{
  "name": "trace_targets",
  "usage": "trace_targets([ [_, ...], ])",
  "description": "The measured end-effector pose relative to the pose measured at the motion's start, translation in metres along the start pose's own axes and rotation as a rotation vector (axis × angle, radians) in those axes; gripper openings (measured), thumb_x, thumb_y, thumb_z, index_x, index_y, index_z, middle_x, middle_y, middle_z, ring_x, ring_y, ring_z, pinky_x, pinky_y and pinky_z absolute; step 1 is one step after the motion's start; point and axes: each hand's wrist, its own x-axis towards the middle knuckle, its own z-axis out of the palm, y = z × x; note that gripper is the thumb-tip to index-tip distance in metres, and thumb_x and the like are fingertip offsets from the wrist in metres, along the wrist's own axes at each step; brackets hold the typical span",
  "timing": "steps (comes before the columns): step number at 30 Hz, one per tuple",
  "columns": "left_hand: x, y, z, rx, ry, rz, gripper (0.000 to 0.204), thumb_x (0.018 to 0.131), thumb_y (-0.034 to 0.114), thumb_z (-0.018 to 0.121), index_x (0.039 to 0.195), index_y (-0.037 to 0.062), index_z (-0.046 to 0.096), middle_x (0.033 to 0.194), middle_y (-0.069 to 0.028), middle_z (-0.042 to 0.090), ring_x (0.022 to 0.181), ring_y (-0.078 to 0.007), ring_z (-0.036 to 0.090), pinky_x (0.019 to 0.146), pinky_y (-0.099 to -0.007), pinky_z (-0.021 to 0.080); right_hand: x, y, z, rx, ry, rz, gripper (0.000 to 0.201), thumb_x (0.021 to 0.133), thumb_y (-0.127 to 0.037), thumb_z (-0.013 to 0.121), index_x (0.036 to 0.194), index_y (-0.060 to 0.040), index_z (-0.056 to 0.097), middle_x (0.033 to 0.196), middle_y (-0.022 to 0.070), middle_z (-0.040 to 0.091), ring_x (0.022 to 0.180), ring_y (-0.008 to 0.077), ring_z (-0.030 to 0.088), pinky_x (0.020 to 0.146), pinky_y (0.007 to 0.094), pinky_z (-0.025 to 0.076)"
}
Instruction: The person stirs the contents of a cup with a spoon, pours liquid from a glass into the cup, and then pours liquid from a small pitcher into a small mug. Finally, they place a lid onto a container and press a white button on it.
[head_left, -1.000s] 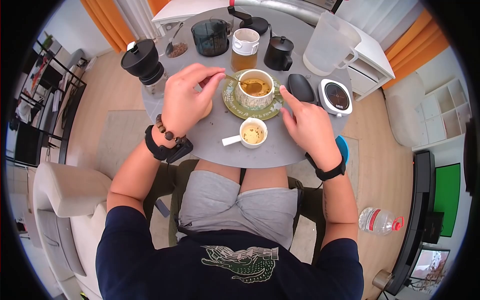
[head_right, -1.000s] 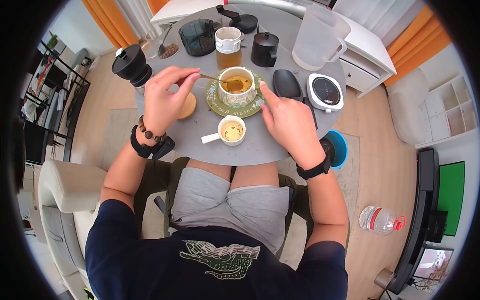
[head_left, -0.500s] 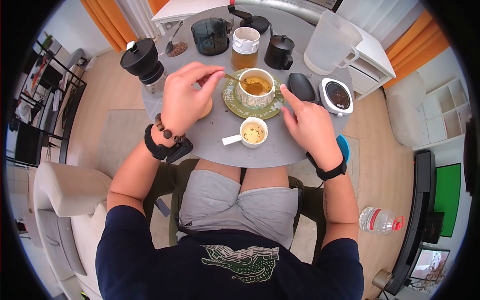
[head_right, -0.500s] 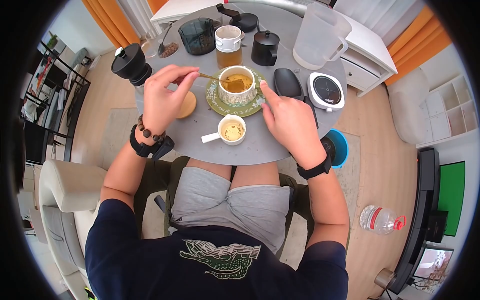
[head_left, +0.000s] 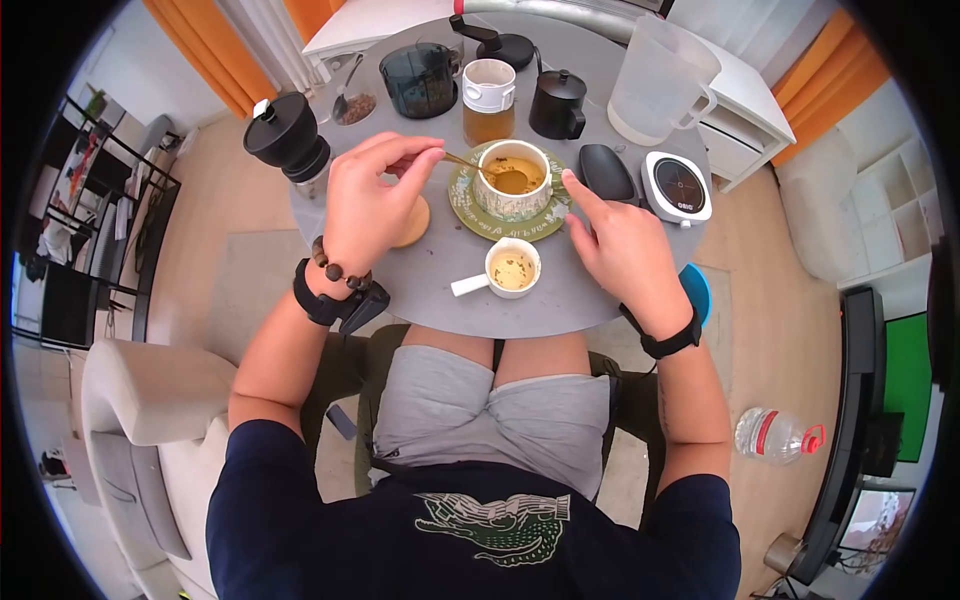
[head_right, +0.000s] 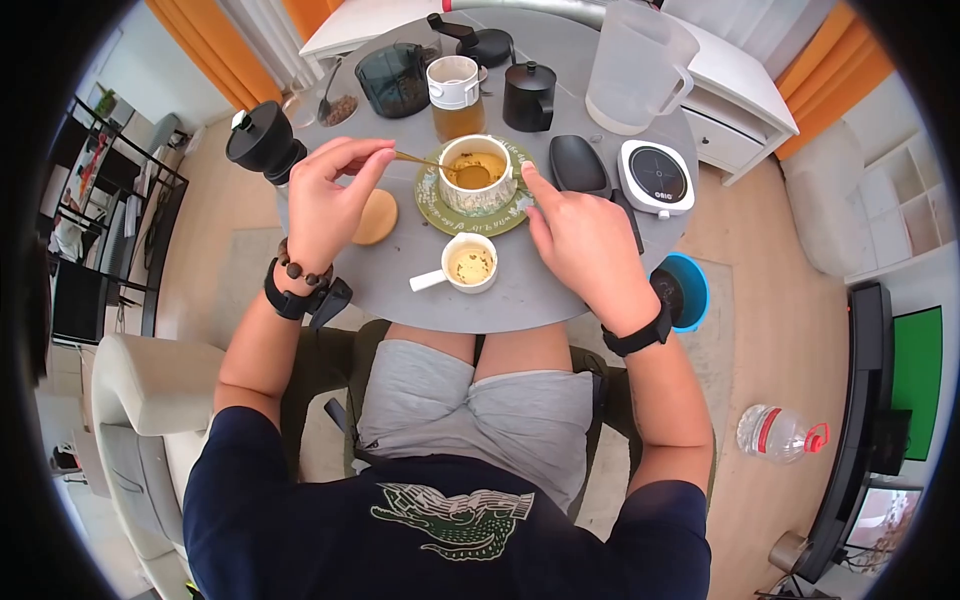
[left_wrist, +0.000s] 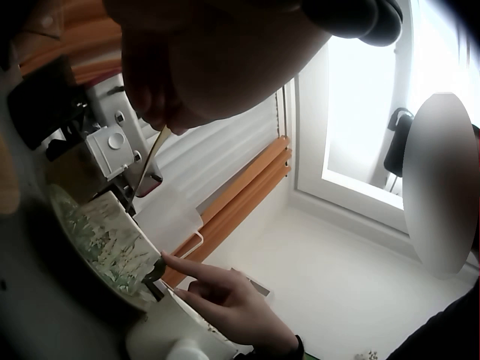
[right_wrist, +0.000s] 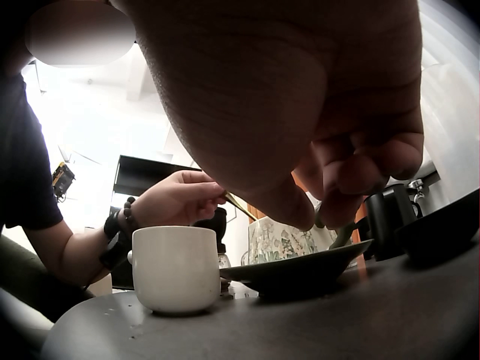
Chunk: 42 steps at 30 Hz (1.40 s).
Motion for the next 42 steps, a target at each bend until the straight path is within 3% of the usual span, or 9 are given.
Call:
trace_targets([
  [5, 0.000, 0.004, -0.001, 0.104, 0.041, 0.075, 0.015, 0.101, 0.008, 0.084, 0.114, 0.0011, 0.087, 0.095, -0.0091, 0.082, 0.079, -0.0144, 0.075, 0.076, -0.0278, 0.059, -0.001, 0.003, 0.003, 0.013, 0.024, -0.015, 0.048, 0.106, -0.021, 0.070, 0.153, -0.0061, 0.069, 0.081, 0.0171, 0.076, 0.077, 0.0378, 0.076, 0.071, 0.0505, 0.061],
  [10, 0.000, 0.007, 0.001, -0.009, -0.013, 0.021, 0.016, 0.101, 0.007, 0.084, 0.115, 0.0010, 0.087, 0.095, -0.0087, 0.082, 0.079, -0.0138, 0.075, 0.077, -0.0279, 0.059, -0.002, 0.004, 0.004, 0.004, 0.036, -0.031, 0.048, 0.107, -0.020, 0.069, 0.152, -0.0056, 0.069, 0.081, 0.0170, 0.076, 0.076, 0.0377, 0.075, 0.070, 0.0504, 0.061],
  [20, 0.002, 0.002, 0.002, 0.070, 0.006, 0.044, 0.015, 0.101, 0.005, 0.084, 0.115, -0.0004, 0.087, 0.097, -0.0096, 0.083, 0.082, -0.0140, 0.077, 0.079, -0.0273, 0.060, -0.002, 0.003, 0.001, 0.004, 0.046, -0.021, 0.046, 0.107, -0.020, 0.069, 0.151, -0.0054, 0.070, 0.078, 0.0157, 0.075, 0.075, 0.0370, 0.075, 0.069, 0.0502, 0.060],
  [22, 0.001, 0.003, 0.005, 0.013, 0.009, 0.072, 0.014, 0.099, 0.007, 0.085, 0.113, 0.0020, 0.087, 0.090, -0.0104, 0.080, 0.075, -0.0167, 0.072, 0.072, -0.0298, 0.057, -0.002, 0.004, 0.002, 0.006, 0.054, -0.032, 0.045, 0.107, -0.020, 0.070, 0.149, -0.0049, 0.071, 0.078, 0.0156, 0.074, 0.074, 0.0367, 0.075, 0.068, 0.0501, 0.060],
  [26, 0.002, 0.002, 0.003, 0.033, 0.020, 0.077, 0.015, 0.099, 0.006, 0.085, 0.113, 0.0017, 0.087, 0.091, -0.0105, 0.080, 0.074, -0.0168, 0.072, 0.071, -0.0300, 0.057, -0.003, 0.003, 0.002, 0.023, 0.074, -0.029, 0.045, 0.106, -0.019, 0.070, 0.148, -0.0045, 0.071, 0.078, 0.0156, 0.074, 0.074, 0.0366, 0.075, 0.068, 0.0498, 0.060],
  [28, 0.003, 0.004, 0.000, 0.133, 0.057, 0.091, 0.015, 0.101, 0.004, 0.084, 0.114, -0.0008, 0.086, 0.094, -0.0100, 0.082, 0.081, -0.0145, 0.076, 0.078, -0.0275, 0.059, -0.003, 0.003, 0.001, 0.017, 0.059, -0.031, 0.046, 0.105, -0.019, 0.071, 0.149, -0.0044, 0.071, 0.077, 0.0156, 0.074, 0.074, 0.0364, 0.075, 0.068, 0.0495, 0.060],
  [38, 0.002, 0.008, 0.002, 0.040, -0.013, 0.060, 0.014, 0.101, 0.004, 0.084, 0.114, -0.0004, 0.087, 0.096, -0.0105, 0.082, 0.079, -0.0142, 0.074, 0.077, -0.0276, 0.059, -0.004, 0.004, 0.001, 0.011, 0.052, -0.020, 0.049, 0.104, -0.018, 0.071, 0.152, -0.0042, 0.069, 0.078, 0.0157, 0.075, 0.074, 0.0365, 0.076, 0.067, 0.0489, 0.060],
  [42, 0.003, 0.002, 0.001, 0.099, 0.052, 0.106, 0.016, 0.101, 0.004, 0.084, 0.116, -0.0008, 0.086, 0.097, -0.0104, 0.082, 0.080, -0.0138, 0.074, 0.077, -0.0272, 0.059, -0.004, 0.004, 0.001, 0.028, 0.065, -0.026, 0.049, 0.104, -0.018, 0.072, 0.151, -0.0043, 0.069, 0.078, 0.0158, 0.075, 0.074, 0.0366, 0.076, 0.067, 0.0487, 0.060],
])
